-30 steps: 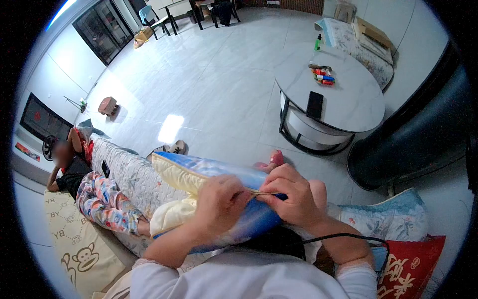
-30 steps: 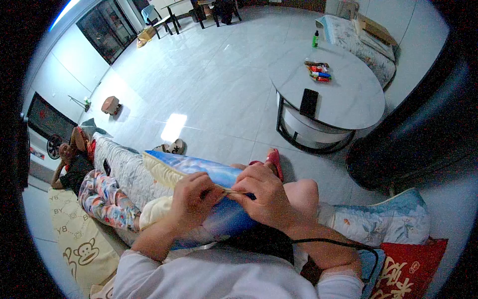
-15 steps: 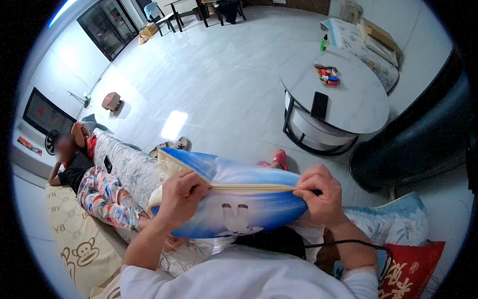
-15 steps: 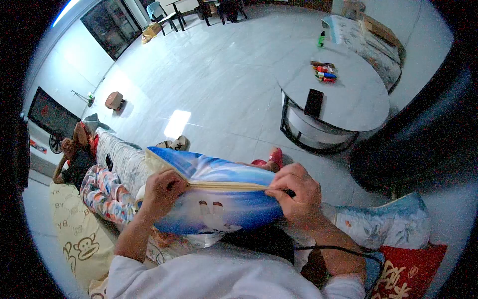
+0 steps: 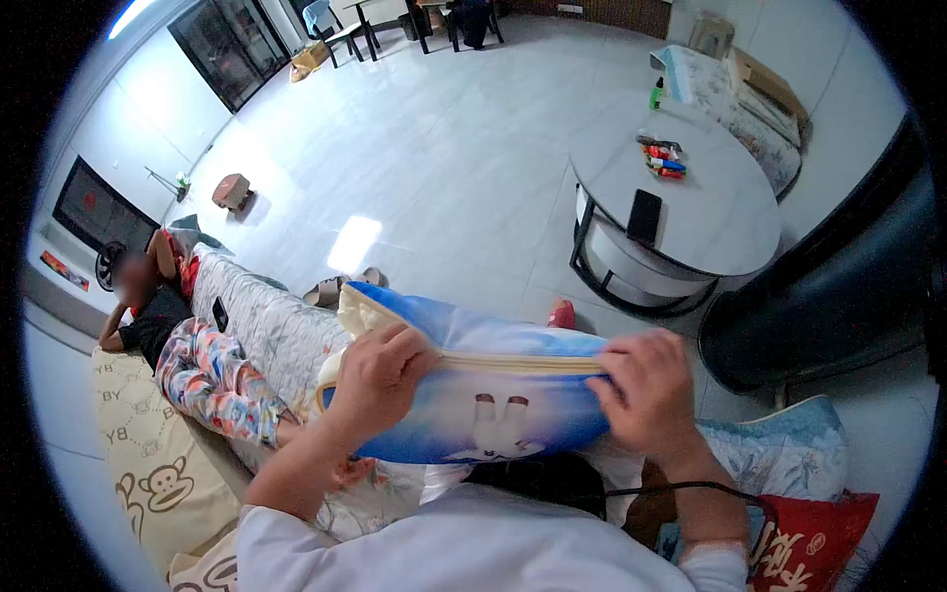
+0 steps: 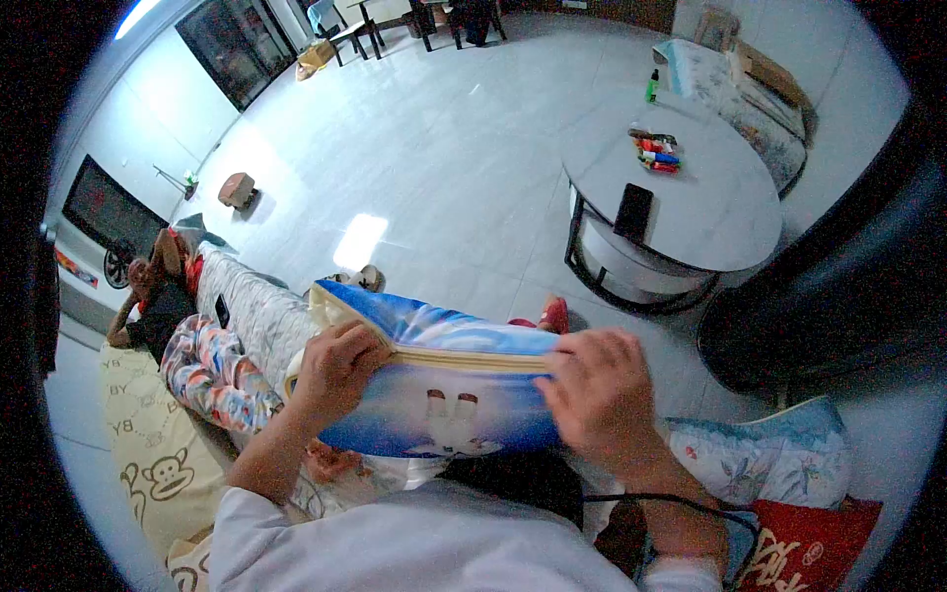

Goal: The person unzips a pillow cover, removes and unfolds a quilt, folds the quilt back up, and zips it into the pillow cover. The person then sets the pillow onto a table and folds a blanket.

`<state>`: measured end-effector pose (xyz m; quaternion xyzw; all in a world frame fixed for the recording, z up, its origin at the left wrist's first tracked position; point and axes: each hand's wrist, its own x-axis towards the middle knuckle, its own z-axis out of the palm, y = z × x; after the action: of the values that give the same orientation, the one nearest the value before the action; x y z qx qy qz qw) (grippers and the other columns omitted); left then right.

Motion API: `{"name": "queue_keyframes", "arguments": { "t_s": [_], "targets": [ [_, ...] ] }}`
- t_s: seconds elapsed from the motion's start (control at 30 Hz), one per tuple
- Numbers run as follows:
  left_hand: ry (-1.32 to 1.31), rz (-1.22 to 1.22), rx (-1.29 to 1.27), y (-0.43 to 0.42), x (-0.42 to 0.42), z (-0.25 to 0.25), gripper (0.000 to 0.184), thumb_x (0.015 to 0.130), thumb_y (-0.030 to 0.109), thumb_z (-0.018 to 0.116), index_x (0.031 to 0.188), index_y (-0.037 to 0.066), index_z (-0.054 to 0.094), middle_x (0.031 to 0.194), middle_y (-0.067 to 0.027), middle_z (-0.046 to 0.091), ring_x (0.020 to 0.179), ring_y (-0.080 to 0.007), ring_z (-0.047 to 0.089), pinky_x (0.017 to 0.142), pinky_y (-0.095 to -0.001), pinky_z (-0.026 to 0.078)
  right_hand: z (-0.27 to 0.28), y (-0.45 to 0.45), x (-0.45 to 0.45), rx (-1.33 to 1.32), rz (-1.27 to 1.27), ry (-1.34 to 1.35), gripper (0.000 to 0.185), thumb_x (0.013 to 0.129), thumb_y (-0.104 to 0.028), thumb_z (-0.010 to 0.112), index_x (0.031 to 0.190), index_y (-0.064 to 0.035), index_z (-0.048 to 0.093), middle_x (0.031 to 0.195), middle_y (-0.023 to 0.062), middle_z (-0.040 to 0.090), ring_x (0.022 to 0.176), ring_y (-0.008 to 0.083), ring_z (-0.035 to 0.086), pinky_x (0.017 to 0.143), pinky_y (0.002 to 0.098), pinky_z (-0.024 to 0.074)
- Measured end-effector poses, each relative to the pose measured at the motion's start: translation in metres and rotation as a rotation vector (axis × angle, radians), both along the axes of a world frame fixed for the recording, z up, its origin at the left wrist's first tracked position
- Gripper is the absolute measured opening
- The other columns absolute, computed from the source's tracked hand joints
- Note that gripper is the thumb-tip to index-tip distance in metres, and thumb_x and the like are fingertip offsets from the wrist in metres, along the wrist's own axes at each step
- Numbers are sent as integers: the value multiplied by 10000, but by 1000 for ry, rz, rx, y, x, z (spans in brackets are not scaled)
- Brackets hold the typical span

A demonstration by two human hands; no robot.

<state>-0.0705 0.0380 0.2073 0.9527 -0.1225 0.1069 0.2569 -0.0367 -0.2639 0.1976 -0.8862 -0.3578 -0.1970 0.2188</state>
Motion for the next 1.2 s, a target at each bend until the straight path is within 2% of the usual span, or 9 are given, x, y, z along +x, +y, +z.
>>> {"name": "queue_keyframes", "arguments": {
  "t_s": [0.2,0.43,0.5,0.53,0.63,0.73,0.83,0.93,1.2],
  "targets": [
    [86,-83,-8,-36,-7,10,45,832,106,589,812,70,607,761,-131,605,703,-346,601,620,-437,466,-13,74,-1,39,262,165,379,748,-231,704,1034,-22,568,1030,134,564,967,291,553,857,410,432],
    [333,-2,-253,-9,-12,24,80,831,150,617,838,72,629,757,-109,623,709,-326,604,640,-409,470,-25,85,4,19,273,290,412,724,-279,721,1019,-38,566,1015,122,564,978,306,546,849,409,441],
    [202,24,106,13,-8,32,98,835,168,629,862,73,630,781,-91,642,746,-311,620,706,-403,475,-23,84,3,61,262,253,396,710,-289,718,972,-42,552,973,120,548,946,294,538,827,408,446],
    [355,32,84,19,-6,37,166,834,201,641,935,69,642,837,-104,654,818,-304,630,771,-402,474,-24,83,3,60,260,254,396,710,-289,718,972,-42,552,973,120,548,946,294,538,827,408,446],
    [303,-282,-96,23,-3,18,252,825,240,656,982,43,651,897,-130,650,879,-304,626,790,-402,477,-26,80,5,77,239,256,439,704,-309,735,1006,-44,557,985,123,548,960,300,533,846,410,444],
    [302,-435,-23,15,-3,10,354,805,273,683,1047,20,630,948,-146,636,901,-305,617,797,-395,479,-28,78,5,135,210,309,468,661,-270,772,1030,-59,578,1008,125,560,976,310,540,882,413,436],
    [293,-441,166,3,-5,9,386,782,274,706,1069,31,616,1012,-133,627,926,-302,611,816,-396,478,-29,77,5,128,220,317,485,655,-259,776,1050,-54,583,1005,123,554,968,312,536,877,408,438],
    [116,-375,157,-11,-9,21,391,772,262,711,1088,53,612,1054,-111,616,950,-300,601,823,-392,479,-30,73,6,69,210,315,507,679,-296,752,1083,-51,567,1006,115,546,982,293,527,873,403,438],
    [109,-384,125,-14,-4,5,309,779,210,686,1044,56,640,1066,-72,583,940,-277,577,809,-370,469,-32,72,10,168,228,301,407,681,-202,751,1025,-63,584,939,119,531,909,313,531,807,408,443]
  ]
}}
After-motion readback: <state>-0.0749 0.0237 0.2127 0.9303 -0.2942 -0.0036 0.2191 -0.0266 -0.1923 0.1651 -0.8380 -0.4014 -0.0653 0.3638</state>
